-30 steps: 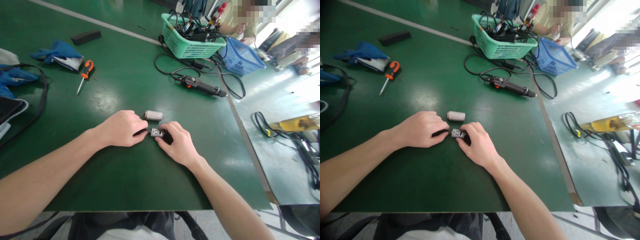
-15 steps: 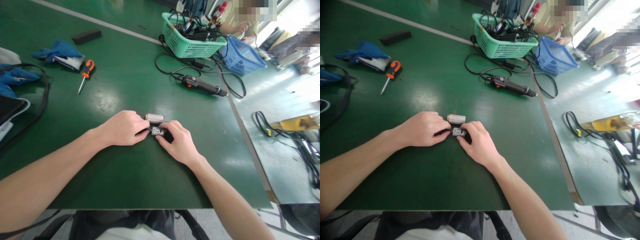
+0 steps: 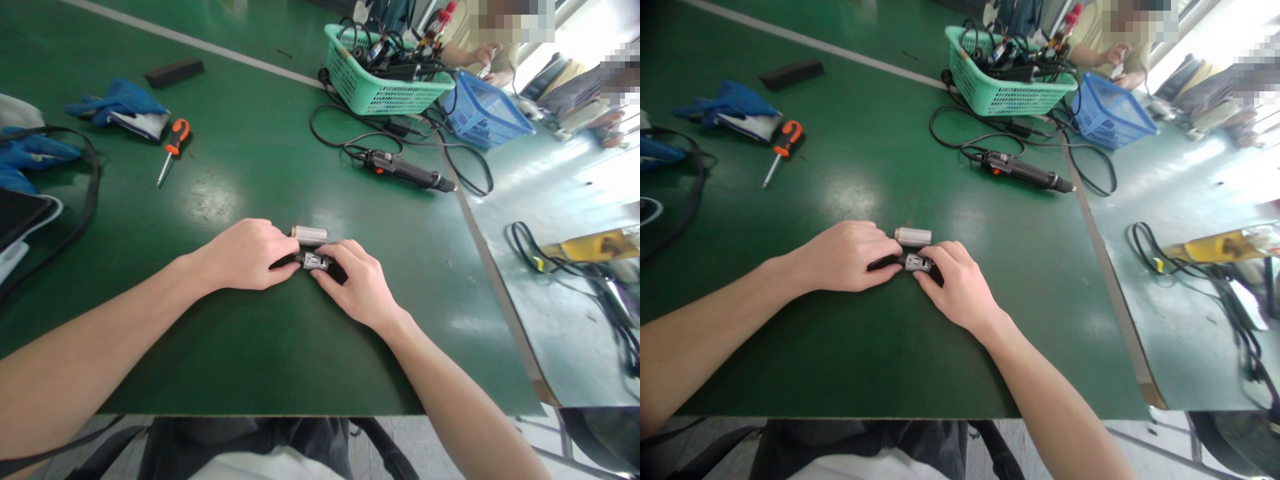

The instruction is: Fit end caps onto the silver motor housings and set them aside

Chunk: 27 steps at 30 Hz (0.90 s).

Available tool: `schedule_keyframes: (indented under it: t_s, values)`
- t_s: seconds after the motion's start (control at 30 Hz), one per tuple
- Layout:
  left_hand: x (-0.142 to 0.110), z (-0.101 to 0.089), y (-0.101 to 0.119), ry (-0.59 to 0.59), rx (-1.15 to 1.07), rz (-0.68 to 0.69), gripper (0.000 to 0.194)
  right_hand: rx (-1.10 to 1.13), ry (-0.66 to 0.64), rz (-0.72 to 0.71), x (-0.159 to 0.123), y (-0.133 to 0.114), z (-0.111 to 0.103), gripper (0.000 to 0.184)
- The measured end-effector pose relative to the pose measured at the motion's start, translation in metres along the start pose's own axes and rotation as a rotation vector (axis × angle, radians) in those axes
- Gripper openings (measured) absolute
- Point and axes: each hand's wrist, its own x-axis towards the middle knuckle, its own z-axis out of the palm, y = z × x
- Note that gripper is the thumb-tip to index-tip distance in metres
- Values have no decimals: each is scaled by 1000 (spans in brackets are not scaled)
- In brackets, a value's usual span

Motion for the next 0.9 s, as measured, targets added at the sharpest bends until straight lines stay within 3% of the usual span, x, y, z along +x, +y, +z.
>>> schedule_keyframes:
  t_s: [0.9]
  values:
    - [1, 2, 6, -17, 48, 66, 24, -10, -22, -50, 0, -1, -1, 25]
